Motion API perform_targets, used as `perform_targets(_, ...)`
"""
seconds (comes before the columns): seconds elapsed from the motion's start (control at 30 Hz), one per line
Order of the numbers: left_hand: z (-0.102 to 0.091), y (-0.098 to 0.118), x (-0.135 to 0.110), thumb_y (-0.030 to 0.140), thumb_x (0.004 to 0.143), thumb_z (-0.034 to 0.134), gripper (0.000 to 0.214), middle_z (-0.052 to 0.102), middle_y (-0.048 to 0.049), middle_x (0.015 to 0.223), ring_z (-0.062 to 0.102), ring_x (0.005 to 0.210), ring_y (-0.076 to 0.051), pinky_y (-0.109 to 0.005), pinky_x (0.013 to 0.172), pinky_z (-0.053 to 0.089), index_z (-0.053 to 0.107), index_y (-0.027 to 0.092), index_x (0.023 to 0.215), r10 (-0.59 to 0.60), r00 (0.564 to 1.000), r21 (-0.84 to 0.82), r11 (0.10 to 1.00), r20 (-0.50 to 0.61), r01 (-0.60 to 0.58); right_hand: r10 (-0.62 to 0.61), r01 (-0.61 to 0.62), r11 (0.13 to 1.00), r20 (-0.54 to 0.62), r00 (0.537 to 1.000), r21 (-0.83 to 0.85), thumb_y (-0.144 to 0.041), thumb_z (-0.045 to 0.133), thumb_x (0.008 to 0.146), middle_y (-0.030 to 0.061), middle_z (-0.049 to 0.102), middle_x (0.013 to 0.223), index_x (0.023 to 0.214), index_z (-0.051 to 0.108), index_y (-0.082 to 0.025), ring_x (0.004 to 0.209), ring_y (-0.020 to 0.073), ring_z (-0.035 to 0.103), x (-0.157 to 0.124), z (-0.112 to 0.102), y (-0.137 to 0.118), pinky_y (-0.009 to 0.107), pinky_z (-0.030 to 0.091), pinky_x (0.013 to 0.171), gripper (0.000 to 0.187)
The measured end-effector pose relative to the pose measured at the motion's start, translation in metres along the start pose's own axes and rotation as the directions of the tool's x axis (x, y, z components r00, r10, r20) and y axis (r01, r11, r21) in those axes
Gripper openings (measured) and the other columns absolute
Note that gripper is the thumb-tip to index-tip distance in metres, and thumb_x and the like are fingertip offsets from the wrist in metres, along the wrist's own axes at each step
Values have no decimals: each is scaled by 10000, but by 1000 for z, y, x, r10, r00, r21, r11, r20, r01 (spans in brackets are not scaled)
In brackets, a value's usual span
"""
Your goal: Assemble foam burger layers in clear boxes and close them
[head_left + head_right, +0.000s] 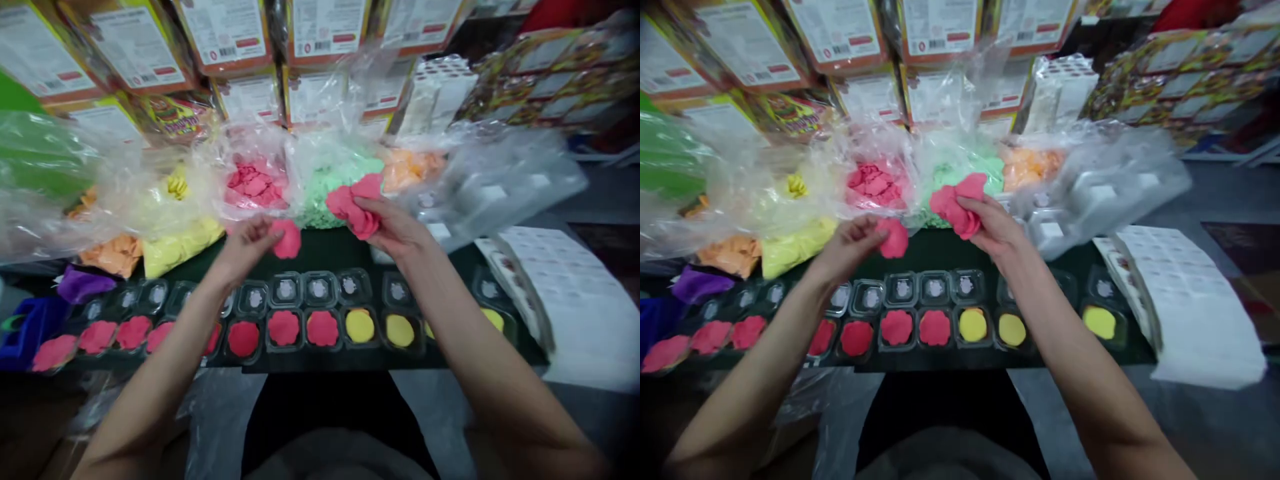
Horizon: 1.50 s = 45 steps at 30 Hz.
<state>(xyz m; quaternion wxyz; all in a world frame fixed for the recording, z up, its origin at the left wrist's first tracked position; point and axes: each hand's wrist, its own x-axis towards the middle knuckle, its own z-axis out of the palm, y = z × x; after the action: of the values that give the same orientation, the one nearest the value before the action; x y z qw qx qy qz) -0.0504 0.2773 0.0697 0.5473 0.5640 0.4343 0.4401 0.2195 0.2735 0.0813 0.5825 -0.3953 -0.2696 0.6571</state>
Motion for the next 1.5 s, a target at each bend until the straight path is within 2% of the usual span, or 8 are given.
perform_targets(0.1, 56, -34, -50, 414, 816, 767, 261, 674, -3, 768, 593, 635, -109, -215, 617, 483, 679, 186, 908, -151, 941, 3, 988, 302, 157, 27, -28, 1000, -152, 988, -4, -129, 791, 764, 13, 781, 803, 868, 736, -199, 733, 174, 743, -63, -46, 3, 245, 623, 645, 137)
perform_targets(0.2, 103, -65, -78, 415, 834, 737, 253, 655, 0, 766, 581, 655, -108, -215, 626, 450, 648, 180, 868, -202, 881, 43, 978, 428, 203, 69, -59, 997, -304, 950, 42, -148, 828, 707, 12, 794, 805, 869, 754, -219, 737, 188, 749, -112, -80, 16, 260, 626, 638, 191)
perform_targets(0.37, 143, -84, -93, 336, 909, 619, 132, 709, -31, 876, 648, 787, -175, -276, 721, 486, 663, 219, 949, -171, 833, 321, 947, 526, -8, 84, -45, 994, -409, 909, 104, -215, 867, 679, 16, 811, 942, 924, 769, -247, 857, 208, 767, -166, -117, 33, 294, 640, 741, 267)
perform_targets(0.6, 157, -82, -100, 148, 948, 491, 202, 669, -96, 1031, 604, 1020, -260, -380, 908, 489, 634, 217, 1073, -40, 874, 765, 503, 484, -401, 141, -74, 981, -402, 905, 178, -276, 926, 627, 27, 809, 1031, 935, 776, -255, 923, 222, 766, -191, -130, 47, 306, 628, 819, 343)
perform_targets(0.73, 158, -85, -107, 138, 958, 511, 327, 596, -105, 1197, 553, 1105, -259, -401, 966, 486, 544, 207, 1275, 75, 881, 785, 424, 467, -453, 168, -84, 970, -380, 910, 227, -253, 944, 604, 6, 815, 953, 908, 781, -253, 842, 185, 764, -189, -126, 52, 253, 615, 760, 346)
perform_targets(1.1, 165, -85, -120, 265, 1002, 523, 148, 668, -97, 1003, 590, 935, -257, -409, 863, 495, 626, 161, 986, 42, 809, 781, 236, 587, -578, 147, -79, 974, -328, 933, 212, -305, 949, 624, -7, 807, 919, 915, 777, -256, 798, 168, 749, -188, -122, 58, 251, 597, 745, 342)
perform_targets(1.33, 162, -80, -124, 227, 985, 544, 137, 689, -91, 975, 613, 936, -257, -402, 837, 483, 657, 162, 946, 24, 788, 752, 279, 616, -597, 128, -68, 979, -318, 939, 193, -309, 939, 637, 11, 803, 918, 927, 773, -236, 798, 174, 739, -190, -126, 66, 260, 586, 738, 342)
perform_targets(1.5, 171, -48, -100, 316, 1007, 548, 201, 692, -84, 1044, 623, 994, -221, -368, 907, 485, 681, 191, 1091, 210, 871, 647, 597, 444, -474, 93, -57, 986, -228, 969, 158, -308, 939, 635, 6, 797, 931, 981, 772, -229, 784, 159, 727, -181, -125, 73, 253, 586, 740, 392)
